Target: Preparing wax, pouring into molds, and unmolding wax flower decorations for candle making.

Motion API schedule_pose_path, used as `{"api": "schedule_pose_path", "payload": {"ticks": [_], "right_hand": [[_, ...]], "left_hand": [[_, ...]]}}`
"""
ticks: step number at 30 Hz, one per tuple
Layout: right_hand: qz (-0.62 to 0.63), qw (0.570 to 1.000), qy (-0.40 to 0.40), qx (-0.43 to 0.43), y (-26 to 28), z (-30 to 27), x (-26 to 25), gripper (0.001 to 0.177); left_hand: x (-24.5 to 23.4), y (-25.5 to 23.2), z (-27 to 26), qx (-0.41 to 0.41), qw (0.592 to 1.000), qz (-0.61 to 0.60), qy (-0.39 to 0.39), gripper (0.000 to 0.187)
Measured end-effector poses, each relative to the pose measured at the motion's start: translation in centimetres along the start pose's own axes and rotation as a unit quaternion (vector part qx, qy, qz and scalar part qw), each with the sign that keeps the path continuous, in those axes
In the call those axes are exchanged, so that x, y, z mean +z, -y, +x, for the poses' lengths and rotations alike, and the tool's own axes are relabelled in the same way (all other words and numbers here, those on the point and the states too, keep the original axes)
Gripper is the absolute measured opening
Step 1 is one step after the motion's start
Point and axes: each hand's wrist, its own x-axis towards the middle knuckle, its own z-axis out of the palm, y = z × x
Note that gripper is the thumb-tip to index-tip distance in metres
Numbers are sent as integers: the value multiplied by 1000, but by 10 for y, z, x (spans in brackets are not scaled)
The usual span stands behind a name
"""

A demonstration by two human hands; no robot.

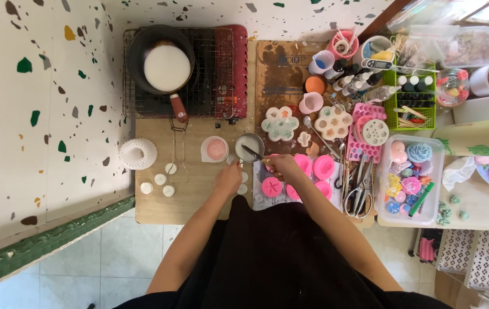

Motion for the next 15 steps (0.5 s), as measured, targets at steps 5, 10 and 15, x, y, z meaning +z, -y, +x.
{"api": "schedule_pose_path", "payload": {"ticks": [5, 10, 15], "right_hand": [[-229, 954, -82, -177, 3, -12, 3, 29], [-414, 798, -223, -376, -26, -70, -1, 33], [-504, 706, -328, -374, -56, -116, -10, 42]], "left_hand": [[8, -4, -7, -28, 999, -3, -36, 42], [23, -4, 4, 18, 998, -18, -62, 41], [35, -22, 14, 19, 1000, -3, -23, 41]]}}
